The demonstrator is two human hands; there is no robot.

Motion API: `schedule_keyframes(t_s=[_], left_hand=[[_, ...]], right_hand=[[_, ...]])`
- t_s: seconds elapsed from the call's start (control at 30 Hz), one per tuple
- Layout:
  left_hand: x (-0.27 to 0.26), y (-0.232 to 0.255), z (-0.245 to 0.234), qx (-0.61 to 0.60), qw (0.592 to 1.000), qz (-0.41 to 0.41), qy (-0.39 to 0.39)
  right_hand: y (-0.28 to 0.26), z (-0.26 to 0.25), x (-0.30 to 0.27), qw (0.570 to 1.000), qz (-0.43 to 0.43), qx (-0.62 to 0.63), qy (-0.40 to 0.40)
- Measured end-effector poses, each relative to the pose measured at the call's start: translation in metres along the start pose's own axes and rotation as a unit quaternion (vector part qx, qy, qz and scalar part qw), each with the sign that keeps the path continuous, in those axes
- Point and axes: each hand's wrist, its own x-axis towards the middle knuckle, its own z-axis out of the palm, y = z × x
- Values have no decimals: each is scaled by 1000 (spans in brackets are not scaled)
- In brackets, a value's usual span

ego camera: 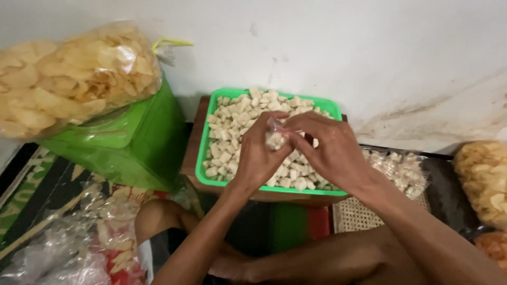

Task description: Packing small snack items into individual plastic bags from a large tray while sitting on the floor.

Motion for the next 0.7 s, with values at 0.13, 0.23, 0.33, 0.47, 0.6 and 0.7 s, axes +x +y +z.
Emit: schedule_keyframes(t_s=[0.13,0.23,0.33,0.47,0.6,0.7], left_hand=[[-7,-2,-14,-36,999,-3,-25],[-10,1,-23,-88,995,-27,-36],[-10,-10,-29,-120,989,-65,-53],[-6,-10,-34,-161,982,-88,-55],[6,-36,-23,-208,973,-95,-35],[19,-40,-14,-238,964,-115,-29]], right_hand=[[5,5,-3,1000,-5,1,21],[1,4,-4,999,19,-12,24],[-5,4,-4,998,40,-41,10],[-5,13,-5,992,54,-116,-13],[-1,14,8,990,52,-132,-7],[13,16,18,994,54,-98,13]])
